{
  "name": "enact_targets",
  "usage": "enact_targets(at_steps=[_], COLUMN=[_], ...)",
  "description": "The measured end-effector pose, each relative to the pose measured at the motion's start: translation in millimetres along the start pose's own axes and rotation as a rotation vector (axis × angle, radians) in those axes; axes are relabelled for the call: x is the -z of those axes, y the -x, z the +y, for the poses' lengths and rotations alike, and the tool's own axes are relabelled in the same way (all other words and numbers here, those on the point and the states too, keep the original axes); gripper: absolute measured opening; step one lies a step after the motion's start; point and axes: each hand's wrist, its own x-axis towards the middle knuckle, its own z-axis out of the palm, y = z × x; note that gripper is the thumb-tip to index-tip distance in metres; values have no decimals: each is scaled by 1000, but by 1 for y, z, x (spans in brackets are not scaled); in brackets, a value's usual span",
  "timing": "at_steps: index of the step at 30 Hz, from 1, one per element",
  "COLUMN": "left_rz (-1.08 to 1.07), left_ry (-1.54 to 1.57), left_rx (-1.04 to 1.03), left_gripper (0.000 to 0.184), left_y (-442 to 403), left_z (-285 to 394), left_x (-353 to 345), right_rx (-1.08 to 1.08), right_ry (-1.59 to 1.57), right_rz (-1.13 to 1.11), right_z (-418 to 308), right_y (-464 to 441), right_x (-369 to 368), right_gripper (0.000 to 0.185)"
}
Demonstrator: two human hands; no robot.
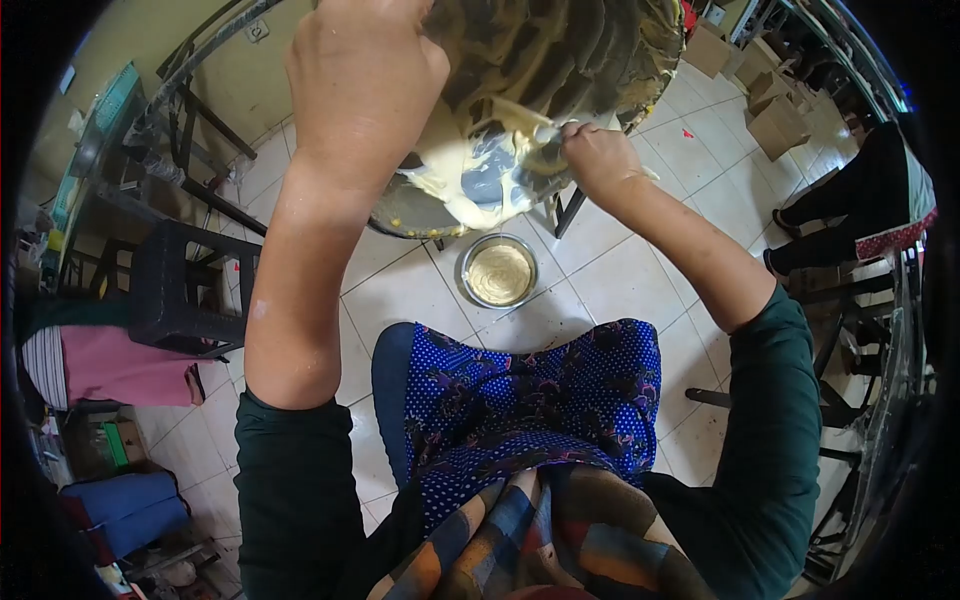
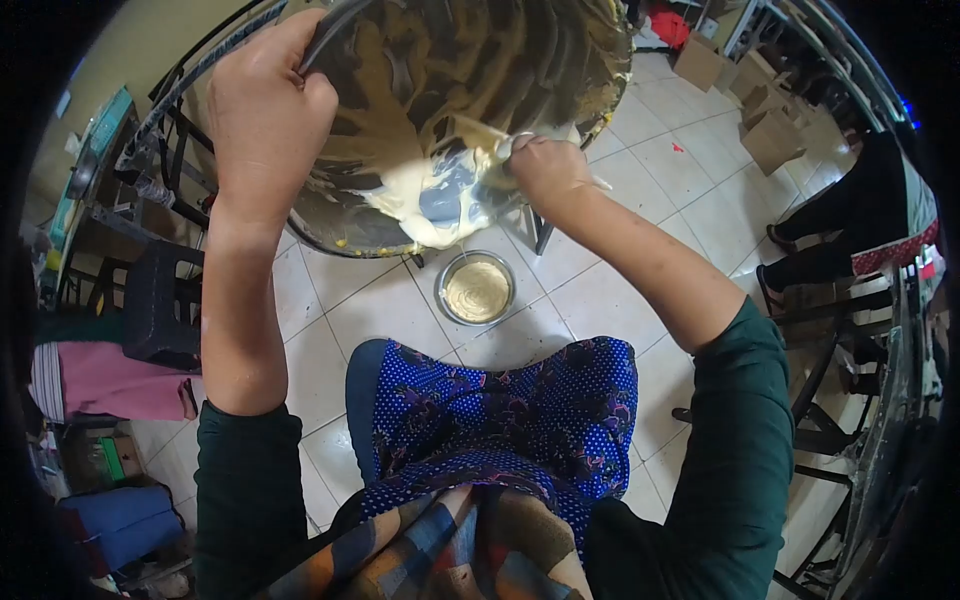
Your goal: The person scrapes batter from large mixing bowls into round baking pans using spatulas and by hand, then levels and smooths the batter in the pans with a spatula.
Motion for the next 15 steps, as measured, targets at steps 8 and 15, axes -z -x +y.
enact_targets(at_steps=[8, 15], left_rz=[-35, -82], left_ry=[-126, -174], left_rx=[21, 78], left_gripper=[21, 33], left_y=[5, 13], left_z=[-11, -13], left_x=[-7, -5], right_rx=[-193, -82], right_ry=[26, -83], right_rz=[242, 288], right_z=[54, 26], right_y=[-64, -63], right_x=[-8, 34], right_gripper=[13, 17])
